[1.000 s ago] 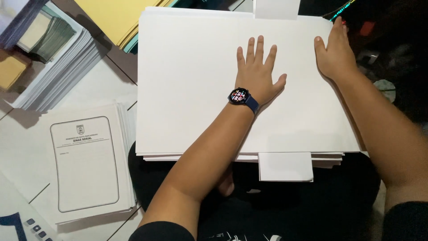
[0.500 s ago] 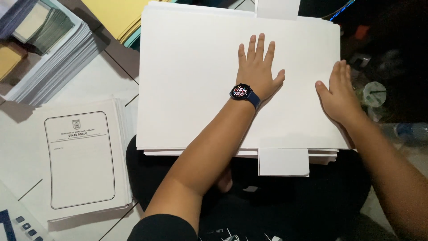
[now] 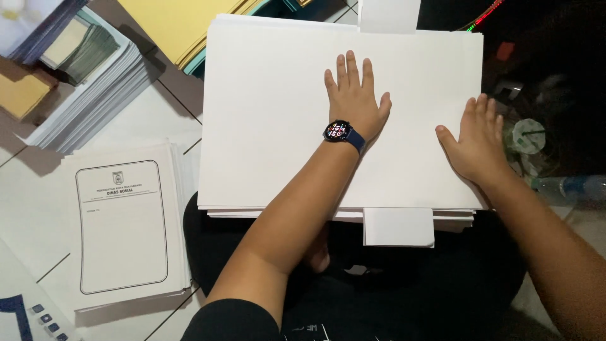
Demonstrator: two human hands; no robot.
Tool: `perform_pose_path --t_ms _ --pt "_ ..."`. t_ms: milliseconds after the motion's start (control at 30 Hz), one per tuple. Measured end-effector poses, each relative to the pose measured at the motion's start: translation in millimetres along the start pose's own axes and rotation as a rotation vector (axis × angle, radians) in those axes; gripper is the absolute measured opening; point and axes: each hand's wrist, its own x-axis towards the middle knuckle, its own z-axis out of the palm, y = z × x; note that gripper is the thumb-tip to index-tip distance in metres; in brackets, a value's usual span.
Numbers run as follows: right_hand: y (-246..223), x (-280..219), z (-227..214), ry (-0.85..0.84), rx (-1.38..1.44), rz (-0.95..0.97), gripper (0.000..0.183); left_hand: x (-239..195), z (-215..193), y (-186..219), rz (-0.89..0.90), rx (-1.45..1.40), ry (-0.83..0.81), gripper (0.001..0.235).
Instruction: The person sits on the floor and folds large white sheets of paper in half. They repeatedly pick up a sheet, fold it, and smooth the crease with their hands. The person also handles stacks of pre-printed documents, placing them on top of the folded sheets.
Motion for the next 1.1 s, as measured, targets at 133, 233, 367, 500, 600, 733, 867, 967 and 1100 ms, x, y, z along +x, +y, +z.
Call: perform_pose_path --t_ms 133,233,367,500,600,733,867,967,1100 --pt "-4.4 48.2 0.0 0.001 -0.056 -0.068 0.090 -1.4 0.8 1.1 -0.009 0.005 0.030 0.078" --pt "-15.5 87.8 3.8 0.086 -0.107 -0.181 0.086 -0.6 -4.2 1.5 -0.018 0.040 -0.015 0.077" --pt "-45.9 108.4 0.6 0.079 -0.079 -0.250 0.081 1.1 -5.7 2.0 -0.033 0.016 -0.016 0.076" --pt "-54.8 116.3 8.1 0.125 -0.079 -0.232 0.081 5.8 1.9 -4.4 -0.045 0.030 0.011 0.072" --pt "-59.8 107.6 0.6 0.127 -0.071 -0.224 0.080 -11.1 -7.2 -12.9 0.005 0.095 -0.186 0.069" --pt "-50.4 112.2 8.1 0.163 -0.072 -0.267 0.082 -84.8 -20.4 -26.6 0.041 0.105 -0.141 0.063" --pt "-42.8 122.1 16.4 0.176 -0.131 -0.289 0.081 -157.1 -47.9 -53.9 0.115 -0.093 -0.010 0.062" --pt "-43.4 118.1 20.5 0.218 -0.141 -0.367 0.077 -177.5 -63.8 -65.9 0.177 -0.164 0.084 0.060" --pt "-83.6 97.1 28.6 0.147 -0.178 -0.541 0.079 -179.0 -69.3 -65.4 0.193 -0.178 0.174 0.063"
